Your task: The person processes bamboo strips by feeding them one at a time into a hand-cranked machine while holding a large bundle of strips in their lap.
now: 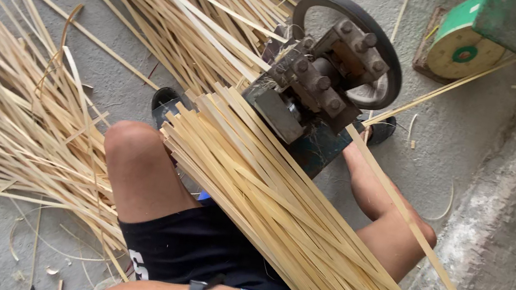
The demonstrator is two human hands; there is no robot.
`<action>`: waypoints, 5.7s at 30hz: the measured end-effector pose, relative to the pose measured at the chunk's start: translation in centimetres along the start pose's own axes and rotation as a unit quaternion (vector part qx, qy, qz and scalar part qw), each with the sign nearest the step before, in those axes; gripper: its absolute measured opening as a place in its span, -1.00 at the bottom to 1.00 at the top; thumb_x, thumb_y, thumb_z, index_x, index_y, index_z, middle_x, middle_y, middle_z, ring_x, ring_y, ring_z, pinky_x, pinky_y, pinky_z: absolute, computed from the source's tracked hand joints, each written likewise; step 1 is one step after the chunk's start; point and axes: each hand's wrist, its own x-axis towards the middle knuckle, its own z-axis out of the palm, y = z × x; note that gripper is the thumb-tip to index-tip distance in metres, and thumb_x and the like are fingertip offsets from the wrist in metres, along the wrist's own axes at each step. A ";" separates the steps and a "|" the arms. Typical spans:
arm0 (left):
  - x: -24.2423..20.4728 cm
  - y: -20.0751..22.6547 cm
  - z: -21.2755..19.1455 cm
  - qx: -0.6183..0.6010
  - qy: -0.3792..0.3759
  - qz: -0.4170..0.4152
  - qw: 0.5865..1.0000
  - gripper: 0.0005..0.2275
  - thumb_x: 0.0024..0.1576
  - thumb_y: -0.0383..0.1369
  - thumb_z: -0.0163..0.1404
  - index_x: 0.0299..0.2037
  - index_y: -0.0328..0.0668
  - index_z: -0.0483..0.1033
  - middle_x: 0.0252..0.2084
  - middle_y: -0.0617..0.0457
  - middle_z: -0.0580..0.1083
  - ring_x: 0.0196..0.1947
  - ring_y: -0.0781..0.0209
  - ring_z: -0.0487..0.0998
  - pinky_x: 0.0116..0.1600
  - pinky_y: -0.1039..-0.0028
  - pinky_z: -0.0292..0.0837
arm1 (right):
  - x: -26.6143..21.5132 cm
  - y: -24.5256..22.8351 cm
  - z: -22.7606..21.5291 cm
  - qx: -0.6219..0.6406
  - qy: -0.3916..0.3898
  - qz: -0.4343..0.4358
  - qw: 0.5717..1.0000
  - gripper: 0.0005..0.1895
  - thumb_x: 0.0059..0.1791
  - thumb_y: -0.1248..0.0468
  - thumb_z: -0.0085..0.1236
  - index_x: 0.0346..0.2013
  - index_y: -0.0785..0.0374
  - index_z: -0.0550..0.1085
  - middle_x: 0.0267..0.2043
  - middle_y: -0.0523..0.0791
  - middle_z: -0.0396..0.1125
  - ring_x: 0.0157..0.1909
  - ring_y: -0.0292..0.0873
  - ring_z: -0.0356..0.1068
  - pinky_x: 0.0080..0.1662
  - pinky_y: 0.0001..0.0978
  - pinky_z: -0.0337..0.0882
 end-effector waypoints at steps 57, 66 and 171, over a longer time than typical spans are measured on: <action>-1.0 6.2 -32.4 0.112 0.682 -0.012 0.723 -0.79 0.26 -0.26 0.11 -0.11 -0.28 0.58 -0.31 0.08 0.59 -0.41 0.42 0.55 -0.40 0.64 0.46 | 5.1 -37.0 5.9 0.148 -0.046 -0.346 0.925 -0.70 -0.15 0.18 0.37 -0.19 0.24 0.61 -0.16 -0.05 0.45 -0.13 -0.03 0.47 -0.08 -0.22 0.49; -0.4 5.6 -33.0 0.104 0.664 -0.016 0.740 -0.81 0.26 -0.28 0.12 -0.12 -0.27 0.59 -0.33 0.10 0.60 -0.39 0.42 0.57 -0.37 0.64 0.47 | 3.4 -34.0 9.8 0.185 0.022 -0.294 0.937 -0.82 -0.12 0.32 0.31 -0.25 0.27 0.56 -0.15 -0.01 0.46 -0.08 0.04 0.48 -0.06 -0.17 0.48; -1.3 5.2 -33.2 0.125 0.672 -0.057 0.728 -0.59 0.22 -0.20 0.15 0.13 -0.34 0.43 -0.15 -0.01 0.56 -0.32 0.34 0.61 -0.37 0.64 0.54 | -2.1 -15.4 2.3 0.352 -0.331 -0.137 0.865 -0.79 -0.12 0.24 0.38 -0.21 0.12 0.78 -0.22 -0.12 0.54 -0.12 -0.15 0.49 -0.04 -0.29 0.55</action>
